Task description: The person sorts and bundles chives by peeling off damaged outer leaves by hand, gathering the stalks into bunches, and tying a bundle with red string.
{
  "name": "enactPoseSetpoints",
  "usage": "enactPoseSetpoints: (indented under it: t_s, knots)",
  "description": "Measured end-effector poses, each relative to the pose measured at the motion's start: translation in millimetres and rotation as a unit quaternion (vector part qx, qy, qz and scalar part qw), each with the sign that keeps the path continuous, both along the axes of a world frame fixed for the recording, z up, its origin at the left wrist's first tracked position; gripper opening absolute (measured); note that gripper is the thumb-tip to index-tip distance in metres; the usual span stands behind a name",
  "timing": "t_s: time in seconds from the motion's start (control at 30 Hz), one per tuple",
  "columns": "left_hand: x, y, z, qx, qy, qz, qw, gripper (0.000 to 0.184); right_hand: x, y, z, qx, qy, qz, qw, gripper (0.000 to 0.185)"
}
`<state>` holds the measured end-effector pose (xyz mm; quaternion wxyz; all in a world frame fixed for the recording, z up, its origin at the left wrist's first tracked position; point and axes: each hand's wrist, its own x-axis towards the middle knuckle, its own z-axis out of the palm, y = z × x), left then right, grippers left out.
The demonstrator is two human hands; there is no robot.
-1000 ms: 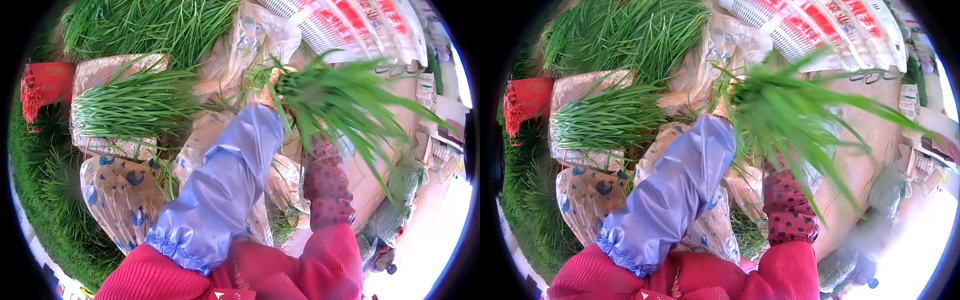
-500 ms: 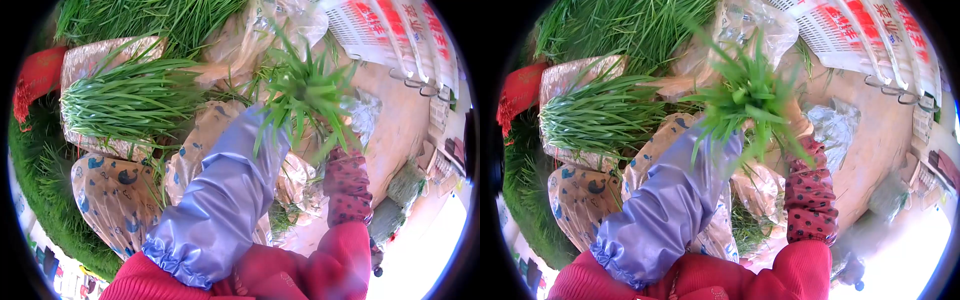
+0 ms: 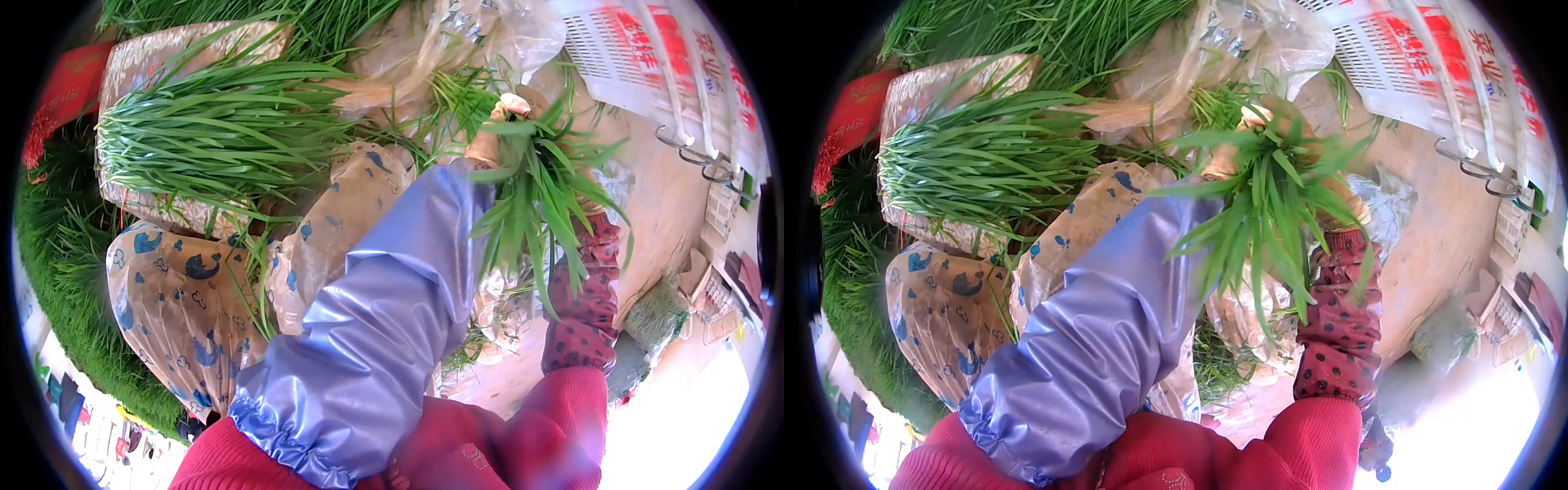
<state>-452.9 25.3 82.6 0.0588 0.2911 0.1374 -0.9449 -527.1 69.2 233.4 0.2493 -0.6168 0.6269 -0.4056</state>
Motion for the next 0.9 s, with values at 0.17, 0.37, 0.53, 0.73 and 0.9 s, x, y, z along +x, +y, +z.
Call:
enactPoseSetpoints:
  t_s: [0.17,0.37,0.53,0.73,0.9]
  knots:
    - [6,2,-17,-0.080,0.030,-0.055,0.995,0.045,1,-14,-34,-0.015,0.006,0.025,1.000,0.036]
    - [55,-12,-55,-0.530,0.196,-0.008,0.825,0.049,37,8,-33,-0.011,0.010,0.036,0.999,0.033]
    - [52,-28,-40,-0.593,0.343,-0.145,0.714,0.030,84,22,26,0.045,0.114,-0.074,0.990,0.039]
    - [52,-57,124,-0.193,0.306,-0.196,0.911,0.042,139,67,103,-0.003,-0.157,-0.207,0.966,0.066]
    - [66,-92,192,-0.212,0.274,-0.405,0.846,0.069,192,82,92,-0.142,-0.479,-0.459,0.735,0.060]
